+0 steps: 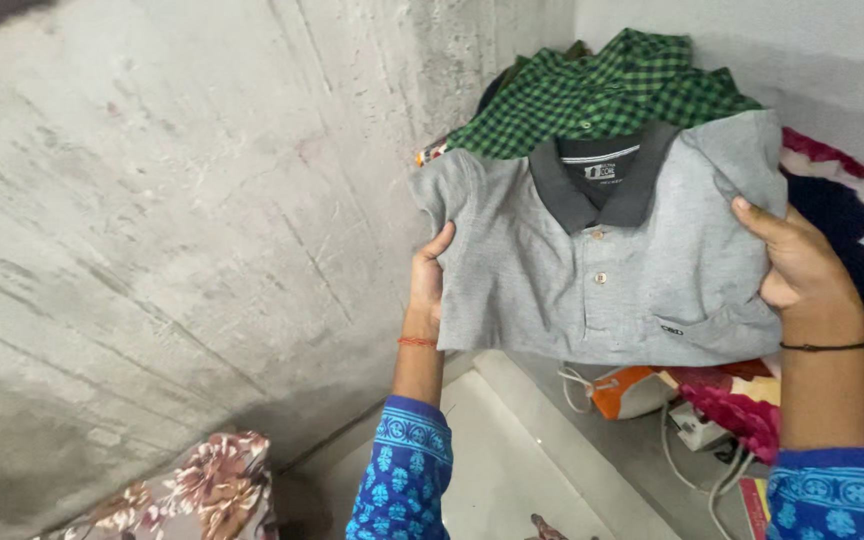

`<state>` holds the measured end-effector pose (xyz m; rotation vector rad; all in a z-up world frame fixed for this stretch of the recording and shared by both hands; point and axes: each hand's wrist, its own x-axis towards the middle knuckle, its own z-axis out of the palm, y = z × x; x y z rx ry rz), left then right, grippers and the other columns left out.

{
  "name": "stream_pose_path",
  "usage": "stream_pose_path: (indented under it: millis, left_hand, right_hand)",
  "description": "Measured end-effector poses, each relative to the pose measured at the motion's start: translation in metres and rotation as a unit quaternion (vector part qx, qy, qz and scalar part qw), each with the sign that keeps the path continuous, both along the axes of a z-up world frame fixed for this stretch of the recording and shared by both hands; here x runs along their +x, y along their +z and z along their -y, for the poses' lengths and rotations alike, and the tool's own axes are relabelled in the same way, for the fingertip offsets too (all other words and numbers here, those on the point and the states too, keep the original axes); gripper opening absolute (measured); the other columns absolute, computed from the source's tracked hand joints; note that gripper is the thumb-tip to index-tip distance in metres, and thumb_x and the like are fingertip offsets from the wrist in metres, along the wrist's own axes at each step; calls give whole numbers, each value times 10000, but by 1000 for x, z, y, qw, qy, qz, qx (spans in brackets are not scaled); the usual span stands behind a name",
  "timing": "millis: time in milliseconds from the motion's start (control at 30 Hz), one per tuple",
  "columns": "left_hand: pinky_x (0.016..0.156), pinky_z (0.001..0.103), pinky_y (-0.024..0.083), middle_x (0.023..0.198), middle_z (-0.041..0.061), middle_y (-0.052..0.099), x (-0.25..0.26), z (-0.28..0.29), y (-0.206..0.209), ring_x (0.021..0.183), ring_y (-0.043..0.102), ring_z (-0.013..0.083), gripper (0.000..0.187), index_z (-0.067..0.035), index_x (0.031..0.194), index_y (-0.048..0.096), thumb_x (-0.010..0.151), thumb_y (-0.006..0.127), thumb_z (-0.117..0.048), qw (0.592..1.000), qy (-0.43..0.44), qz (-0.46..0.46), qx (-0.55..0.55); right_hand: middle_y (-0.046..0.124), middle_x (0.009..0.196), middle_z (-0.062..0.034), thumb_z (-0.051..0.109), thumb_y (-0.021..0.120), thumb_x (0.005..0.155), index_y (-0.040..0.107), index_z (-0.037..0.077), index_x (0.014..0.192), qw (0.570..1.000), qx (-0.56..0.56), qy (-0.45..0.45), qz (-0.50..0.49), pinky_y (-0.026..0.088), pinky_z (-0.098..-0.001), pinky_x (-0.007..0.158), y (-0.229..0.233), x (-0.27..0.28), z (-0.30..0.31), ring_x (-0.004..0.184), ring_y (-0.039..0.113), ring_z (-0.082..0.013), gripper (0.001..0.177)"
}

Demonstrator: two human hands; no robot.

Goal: The person picks up folded shirts from a shelf one at a time, places them on a floral-patterned surface, and smooths them with both hands. The shirts include a dark blue, black, gray, navy with yellow text, light pink, orange, dark blue, green, and green checkered shirt.

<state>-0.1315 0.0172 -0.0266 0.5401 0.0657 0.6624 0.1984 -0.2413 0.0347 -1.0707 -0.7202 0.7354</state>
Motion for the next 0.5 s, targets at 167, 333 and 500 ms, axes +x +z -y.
stream_pose_path:
  millis: [167, 333, 500]
  left_hand:
    - [1000, 463, 543, 1235, 184, 714, -58, 3, -17, 1099, 696, 324, 472, 44, 1335, 610, 995, 617, -283, 1000, 6, 22, -21]
    - [990, 452, 556, 1245, 186, 716, -136, 28, -39, 1108, 696, 316, 481, 46, 1361, 593, 999, 615, -270, 995, 84, 19, -44]
    - [973, 468, 561, 1220, 198, 716, -237, 59, -65, 1087, 699, 325, 491, 57, 1351, 591, 996, 623, -280, 989, 137, 16, -56]
  right_hand:
    - [640, 1394, -63, 234, 667, 952, 533, 79, 1499, 998, -23, 54, -7, 480, -416, 1057, -14, -36, -28, 1266, 612, -215, 584]
    - [648, 1388, -76, 227, 661, 971, 547, 64, 1496, 991, -38, 124, -19, 489, -435, 1051, -29, -88, -51, 1249, 618, -235, 561]
    - [642, 1386, -61, 230, 660, 978, 547, 75, 1499, 980, -46, 193, -32, 481, -444, 1044, -52, -157, -63, 1251, 610, -233, 555]
